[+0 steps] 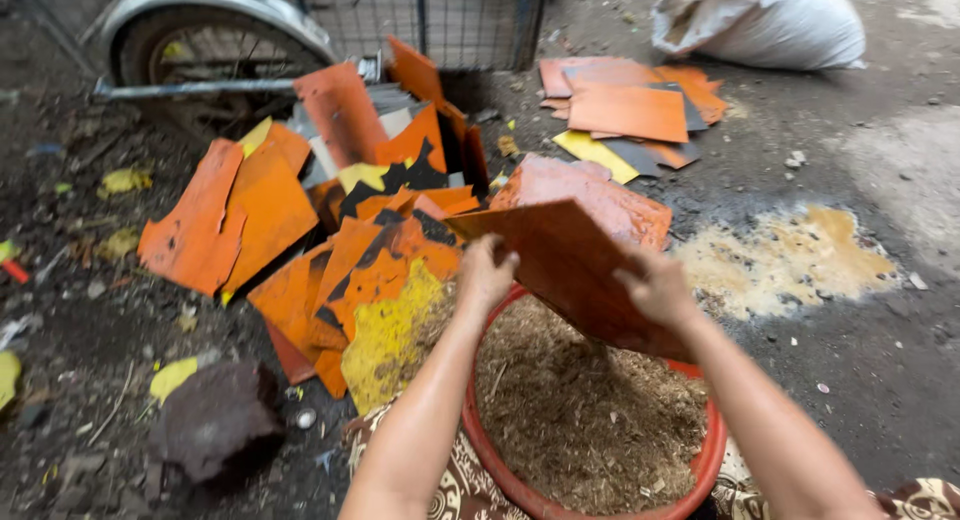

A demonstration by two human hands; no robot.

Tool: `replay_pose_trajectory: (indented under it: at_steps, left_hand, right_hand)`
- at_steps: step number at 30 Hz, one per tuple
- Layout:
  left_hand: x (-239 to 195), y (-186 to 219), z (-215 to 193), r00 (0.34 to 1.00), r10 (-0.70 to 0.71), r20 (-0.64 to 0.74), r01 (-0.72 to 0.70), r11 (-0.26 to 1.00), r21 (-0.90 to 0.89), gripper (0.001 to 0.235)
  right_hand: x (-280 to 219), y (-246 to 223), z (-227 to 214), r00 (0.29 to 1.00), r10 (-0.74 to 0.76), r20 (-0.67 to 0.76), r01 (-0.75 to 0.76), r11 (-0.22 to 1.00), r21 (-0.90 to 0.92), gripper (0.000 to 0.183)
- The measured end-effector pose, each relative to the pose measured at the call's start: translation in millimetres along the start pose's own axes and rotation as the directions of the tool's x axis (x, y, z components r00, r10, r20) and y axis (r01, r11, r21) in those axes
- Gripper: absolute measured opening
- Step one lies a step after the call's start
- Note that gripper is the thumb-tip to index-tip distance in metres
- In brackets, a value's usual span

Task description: The person scrubs orange rectangular tiles with a handful of fibrous material, repeatedly rubbing the surface and rinsing the material in a red basin. The person handles multiple tiles one at a time, turning them over and continuing to scrub both sides.

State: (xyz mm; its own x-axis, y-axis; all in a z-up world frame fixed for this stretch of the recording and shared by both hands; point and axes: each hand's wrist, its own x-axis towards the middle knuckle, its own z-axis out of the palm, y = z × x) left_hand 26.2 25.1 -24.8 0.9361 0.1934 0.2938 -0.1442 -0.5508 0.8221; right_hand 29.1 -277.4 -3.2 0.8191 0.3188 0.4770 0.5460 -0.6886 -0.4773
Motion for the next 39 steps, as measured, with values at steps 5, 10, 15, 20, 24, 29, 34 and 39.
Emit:
replay_pose_trajectory:
  at_steps: [5,10,15,20,24,29,34,39]
  left_hand:
    - [-1,-2,-62,0.927,0.160,-0.339,-0.029,0.933,0.359,0.070]
    - [-18,-14,-128,0.957,0.072,0.279,-0.099,0.992,0.084,0.040]
    - [-61,-17,-120,0.970,0.077,0.232,-0.079,0.997,0.000,0.033]
    - [-79,3,-116,0.969,-0.033,0.246,0.012,0.996,0.085,0.034]
    - [-83,16,-104,0.977,-0.148,0.156,0.166,0.980,-0.109,0.028]
    - [-79,22,-122,0.919,-0.386,0.083,0.395,0.889,-0.232,0.031]
    - [-81,15,-153,0.941,-0.336,0.038,0.335,0.913,-0.234,0.029]
    - [-91,16,-190,0.930,-0.368,0.015,0.363,0.909,-0.206,0.017]
  right_hand:
    - [53,2,-51,0.951,0.023,0.307,0.004,0.996,-0.089,0.039]
    - [87,-1,-52,0.869,-0.051,0.492,-0.042,0.983,0.176,0.052]
    - [113,5,-15,0.858,0.088,0.507,-0.139,0.988,0.065,0.040]
    - [96,24,3,0.981,-0.049,0.190,-0.045,0.886,0.462,0.028]
    - [39,52,17,0.872,0.321,0.370,-0.476,0.730,0.491,0.027]
    - [-78,97,62,0.872,0.417,0.257,-0.489,0.775,0.400,0.036]
    - [-138,148,104,0.646,0.651,0.397,-0.750,0.637,0.176,0.066]
    - [-120,156,134,0.559,0.660,0.502,-0.694,0.703,-0.152,0.085]
